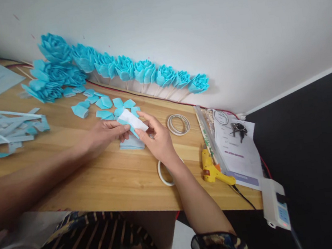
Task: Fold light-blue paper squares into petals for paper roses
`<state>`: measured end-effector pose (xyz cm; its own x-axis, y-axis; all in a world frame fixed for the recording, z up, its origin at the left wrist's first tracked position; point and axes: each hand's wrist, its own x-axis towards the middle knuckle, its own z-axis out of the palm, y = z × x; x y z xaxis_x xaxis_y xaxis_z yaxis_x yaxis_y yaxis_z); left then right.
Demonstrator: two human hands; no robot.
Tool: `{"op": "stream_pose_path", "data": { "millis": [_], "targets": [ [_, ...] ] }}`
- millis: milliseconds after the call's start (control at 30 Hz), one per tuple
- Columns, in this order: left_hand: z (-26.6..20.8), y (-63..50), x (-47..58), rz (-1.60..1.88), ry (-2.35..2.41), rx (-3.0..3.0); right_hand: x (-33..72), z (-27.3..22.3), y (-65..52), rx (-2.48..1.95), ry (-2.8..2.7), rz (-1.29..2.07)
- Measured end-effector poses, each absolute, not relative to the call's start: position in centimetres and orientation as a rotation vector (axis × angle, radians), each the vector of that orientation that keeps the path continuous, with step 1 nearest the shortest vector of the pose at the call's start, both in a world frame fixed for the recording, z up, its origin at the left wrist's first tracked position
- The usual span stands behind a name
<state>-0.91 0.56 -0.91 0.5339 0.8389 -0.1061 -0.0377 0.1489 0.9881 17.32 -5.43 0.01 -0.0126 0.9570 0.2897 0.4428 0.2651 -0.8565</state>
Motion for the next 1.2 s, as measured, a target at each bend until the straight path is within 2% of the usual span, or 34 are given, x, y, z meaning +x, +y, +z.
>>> {"op": "stream_pose_path", "data": {
  "millis": [200,367,467,933,1200],
  "targets": [
    [-0.8,0.7,-0.8,0.785,0.717,0.968,18.6,1.4,-5.4,-1.236,-1.865,0.451],
    [-0.9,0.8,-0.9,0.776,0.665,0.898,18.6,1.4,-5.1,-1.209,-2.143,0.091],
    [-1.0,0.8,-0.9,0.75,0.647,0.889,18.3,1.2,-5.1,-1.19,-2.165,0.011],
    [-1.0,0.7,-0.9,0.707,0.82,1.279,17.7,0.7,-5.2,-1.282,-1.863,0.376],
    [-0.8,0.5,-1.0,0.675,0.824,1.435,17.6,0.0,-5.0,-1.298,-1.54,0.787]
  ]
}}
